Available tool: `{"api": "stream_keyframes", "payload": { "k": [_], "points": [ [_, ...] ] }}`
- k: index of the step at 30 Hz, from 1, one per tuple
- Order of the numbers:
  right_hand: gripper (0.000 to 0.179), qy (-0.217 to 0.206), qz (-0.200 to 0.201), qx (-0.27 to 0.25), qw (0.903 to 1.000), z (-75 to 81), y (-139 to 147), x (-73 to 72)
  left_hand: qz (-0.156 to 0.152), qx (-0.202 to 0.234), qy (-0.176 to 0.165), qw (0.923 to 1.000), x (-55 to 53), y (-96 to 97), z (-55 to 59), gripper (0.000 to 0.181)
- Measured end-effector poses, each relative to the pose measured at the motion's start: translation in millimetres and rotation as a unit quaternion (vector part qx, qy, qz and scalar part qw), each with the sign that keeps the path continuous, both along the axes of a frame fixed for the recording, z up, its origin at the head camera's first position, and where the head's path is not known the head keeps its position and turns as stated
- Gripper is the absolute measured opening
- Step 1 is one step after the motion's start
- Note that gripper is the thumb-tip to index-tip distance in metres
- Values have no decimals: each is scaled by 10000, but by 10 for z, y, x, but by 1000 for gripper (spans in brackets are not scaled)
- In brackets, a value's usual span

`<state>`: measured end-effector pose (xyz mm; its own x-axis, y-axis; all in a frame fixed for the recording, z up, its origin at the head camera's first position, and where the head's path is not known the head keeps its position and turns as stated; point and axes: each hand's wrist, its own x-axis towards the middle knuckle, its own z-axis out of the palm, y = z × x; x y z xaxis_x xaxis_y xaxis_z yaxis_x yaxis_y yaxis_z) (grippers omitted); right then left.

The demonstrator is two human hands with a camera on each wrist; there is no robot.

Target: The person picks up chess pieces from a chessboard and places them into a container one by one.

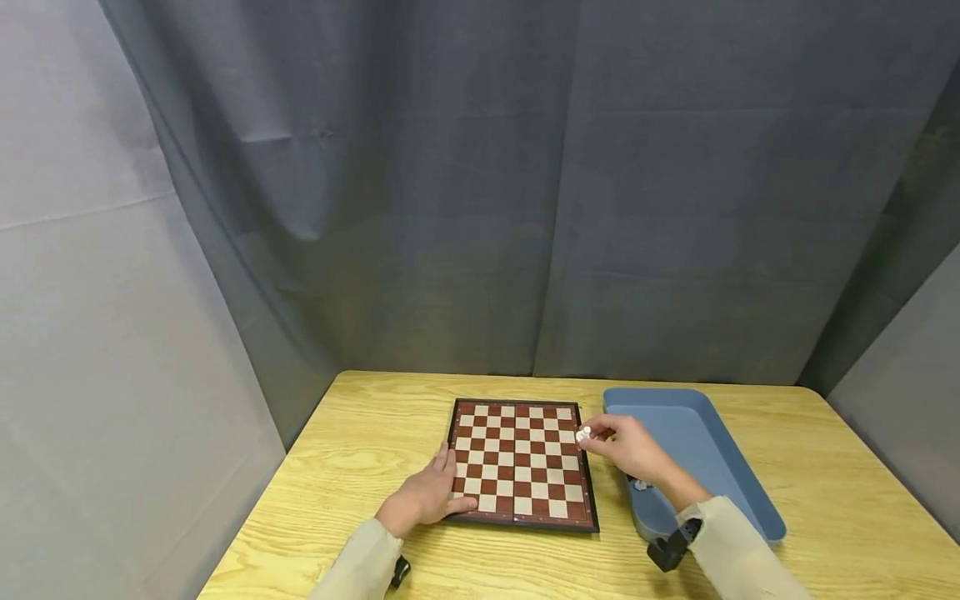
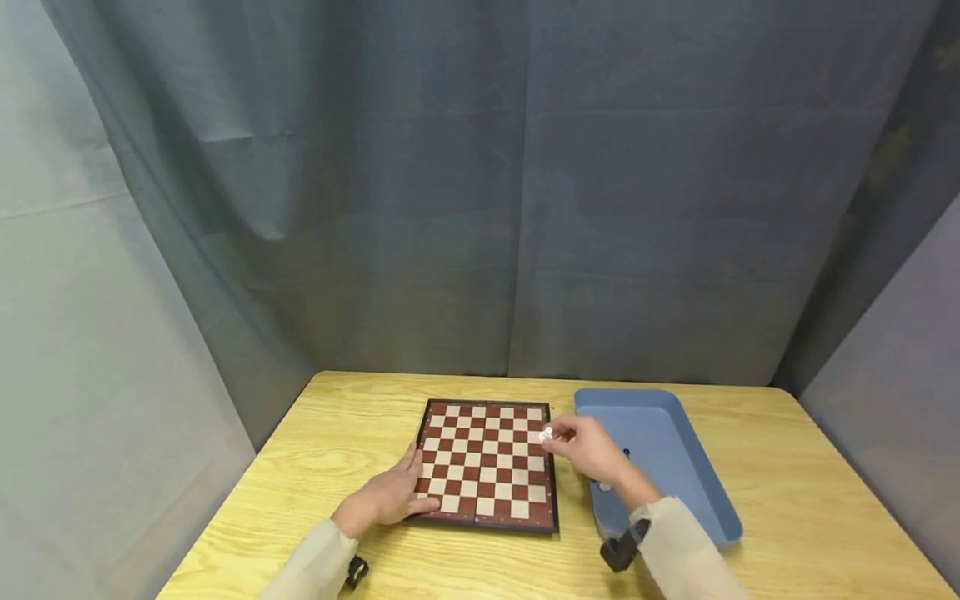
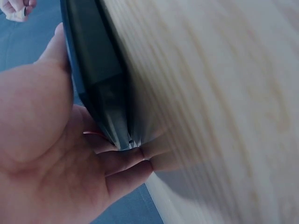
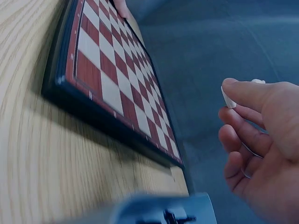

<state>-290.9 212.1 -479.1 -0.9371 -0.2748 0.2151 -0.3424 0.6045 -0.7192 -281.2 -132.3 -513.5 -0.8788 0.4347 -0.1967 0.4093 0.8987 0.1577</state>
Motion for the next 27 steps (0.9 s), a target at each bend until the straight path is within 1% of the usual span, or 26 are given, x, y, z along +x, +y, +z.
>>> {"api": "stream_keyframes", "payload": {
  "k": [5, 9, 16, 21, 23, 25, 27],
  "points": [
    [18, -96, -76, -62, 9999, -7, 235, 106, -28, -5, -14, 10000, 10, 8, 5, 97],
    [19, -193, -227, -64, 9995, -31, 412, 191, -60, -17, 5, 10000, 18, 11, -3, 97],
    [27, -629, -374, -194, 9971, -34, 672, 326, -80, -55, 128, 9999, 6, 2, -34, 97],
    [34, -857, -638, -37, 9943, -55, 862, 383, -87, -39, 116, 9999, 0, -4, -33, 97],
    [35, -878, -739, 55, 9934, -77, 934, 399, -79, -20, 94, 9999, 2, -5, -28, 97],
    [33, -863, -823, 120, 9928, -100, 996, 406, -66, 8, 71, 10000, 4, -8, -23, 97],
    [30, -829, -827, 140, 9930, -128, 1056, 408, -49, 36, 35, 10000, 8, -8, -22, 97]
  ]
}}
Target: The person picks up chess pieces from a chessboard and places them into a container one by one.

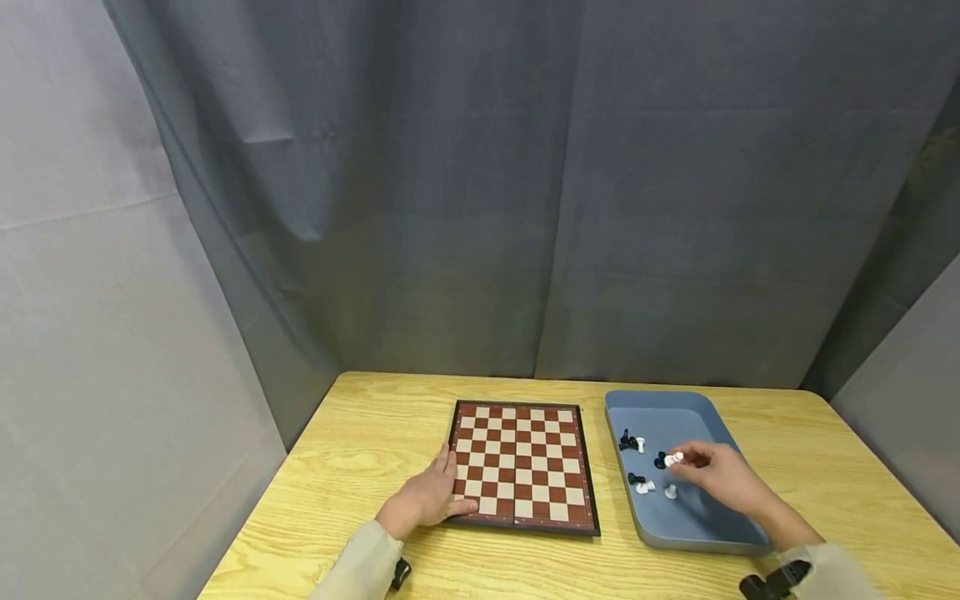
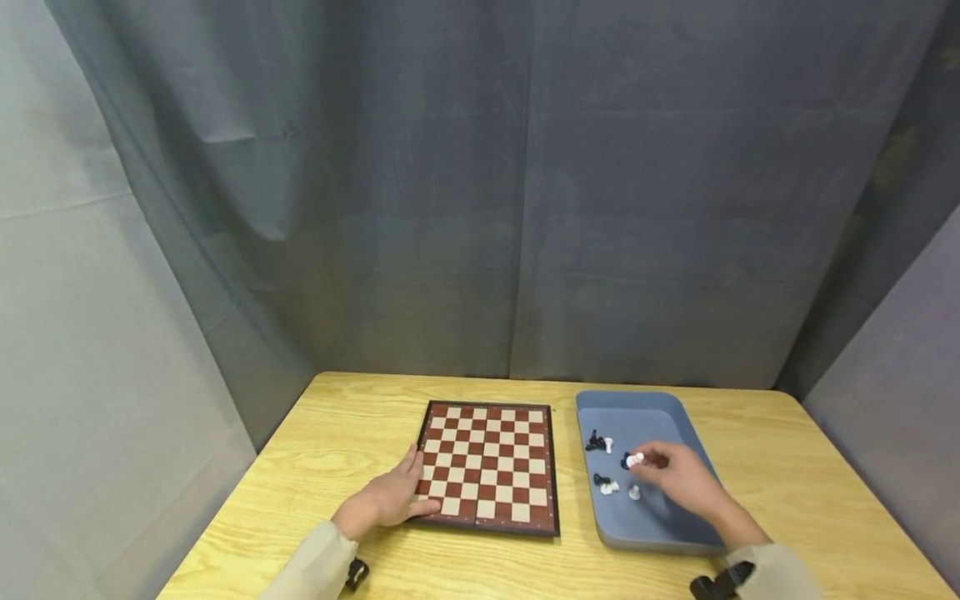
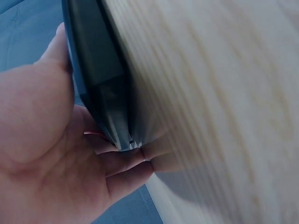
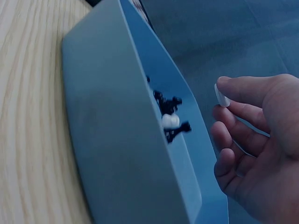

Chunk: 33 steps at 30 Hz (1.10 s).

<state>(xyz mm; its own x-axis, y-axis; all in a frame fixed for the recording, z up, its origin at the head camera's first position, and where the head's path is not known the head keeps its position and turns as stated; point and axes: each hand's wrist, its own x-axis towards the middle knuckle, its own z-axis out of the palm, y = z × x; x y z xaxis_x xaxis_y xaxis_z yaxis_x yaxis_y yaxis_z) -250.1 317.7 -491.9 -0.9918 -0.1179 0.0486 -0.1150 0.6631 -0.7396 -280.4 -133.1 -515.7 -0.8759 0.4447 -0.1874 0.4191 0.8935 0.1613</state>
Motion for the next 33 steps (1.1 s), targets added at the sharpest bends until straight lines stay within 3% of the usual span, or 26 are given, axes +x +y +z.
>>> {"api": "stream_keyframes", "payload": {
  "k": [14, 21, 33],
  "points": [
    [28, -189, -367, 457, 9981, -155, 272, 40, 7, -22, -64, 10000, -6, 3, -12, 97],
    [26, -243, -408, 549, 9974, -173, 300, 27, -5, -106, 23, 9999, -16, 12, 19, 96],
    [32, -194, -378, 737, 9964, -236, 349, 2, 24, -95, 58, 9999, -25, 8, -23, 97]
  ]
}}
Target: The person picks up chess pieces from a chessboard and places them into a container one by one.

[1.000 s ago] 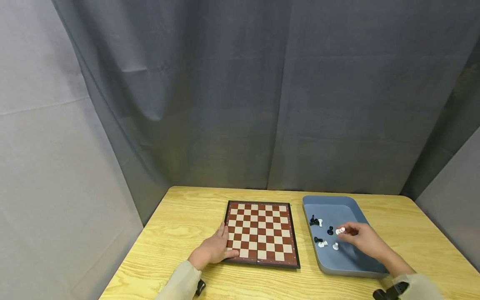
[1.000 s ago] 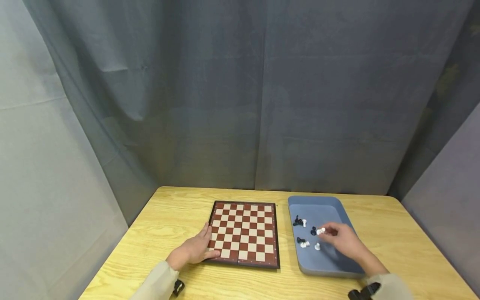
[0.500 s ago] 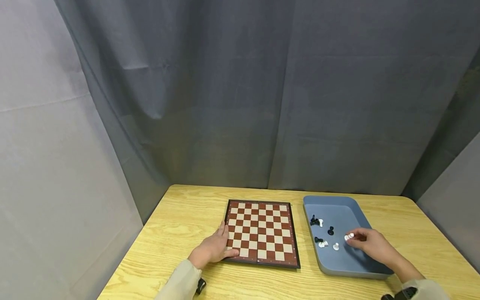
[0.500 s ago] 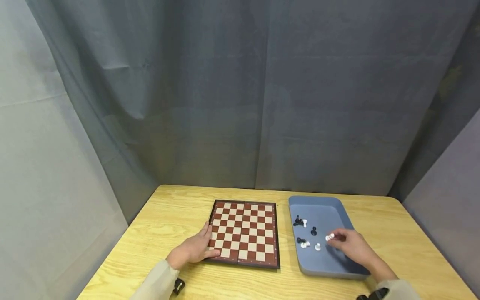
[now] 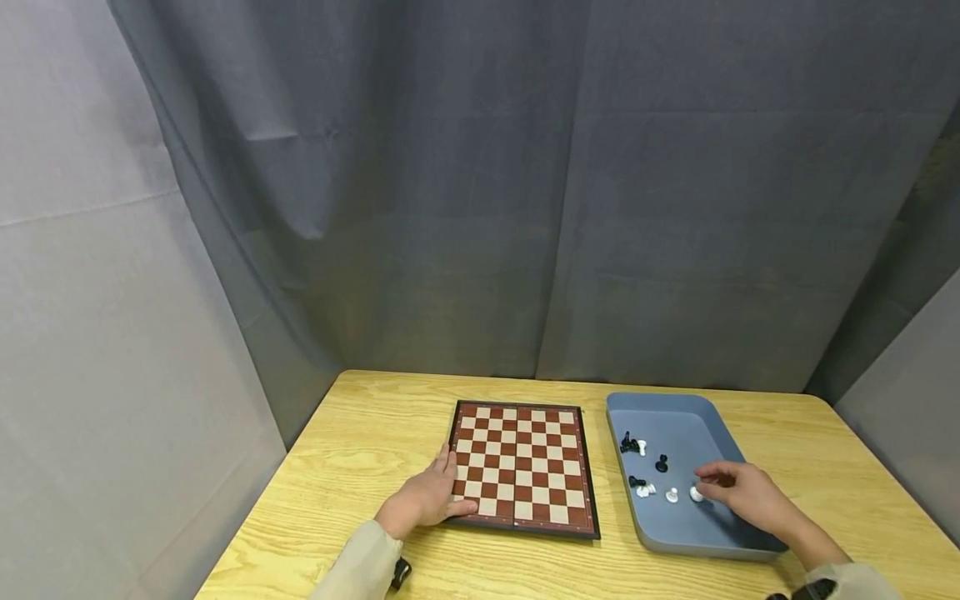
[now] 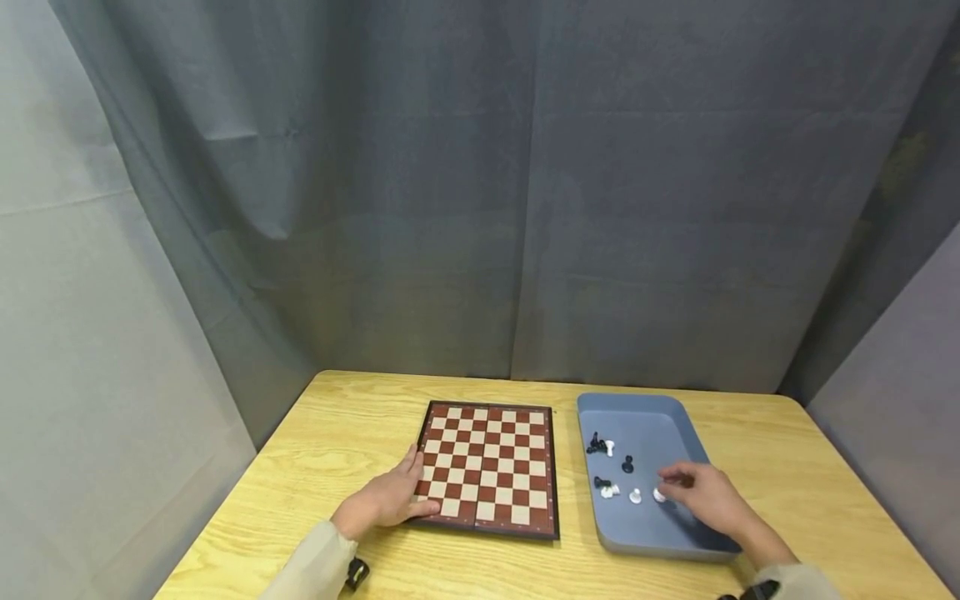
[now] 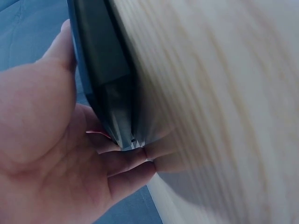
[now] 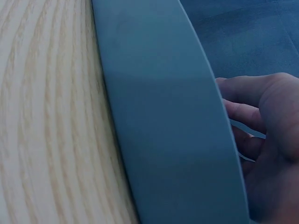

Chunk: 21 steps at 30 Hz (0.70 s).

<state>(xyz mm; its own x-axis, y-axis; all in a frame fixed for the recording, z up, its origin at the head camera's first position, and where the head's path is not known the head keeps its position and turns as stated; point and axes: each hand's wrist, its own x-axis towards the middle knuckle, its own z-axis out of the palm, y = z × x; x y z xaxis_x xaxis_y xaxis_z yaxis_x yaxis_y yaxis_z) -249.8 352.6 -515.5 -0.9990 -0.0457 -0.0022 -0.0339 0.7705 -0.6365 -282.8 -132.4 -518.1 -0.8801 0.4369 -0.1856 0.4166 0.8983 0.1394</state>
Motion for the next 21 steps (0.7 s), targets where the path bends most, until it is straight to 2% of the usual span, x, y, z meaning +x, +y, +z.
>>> {"api": "stream_keyframes", "payload": {
  "k": [6, 16, 21],
  "points": [
    [34, -64, -6, 20, 10000, 43, 1, 29, 20, 90, -141, 9999, 9, -2, 0, 98],
    [36, 98, -36, 160, 9998, 124, -75, 64, -25, 71, -84, 9999, -18, 24, 7, 98],
    [37, 326, 105, 166, 9993, 191, -159, 61, 39, 202, -90, 9997, -48, 38, 88, 94]
  ]
}}
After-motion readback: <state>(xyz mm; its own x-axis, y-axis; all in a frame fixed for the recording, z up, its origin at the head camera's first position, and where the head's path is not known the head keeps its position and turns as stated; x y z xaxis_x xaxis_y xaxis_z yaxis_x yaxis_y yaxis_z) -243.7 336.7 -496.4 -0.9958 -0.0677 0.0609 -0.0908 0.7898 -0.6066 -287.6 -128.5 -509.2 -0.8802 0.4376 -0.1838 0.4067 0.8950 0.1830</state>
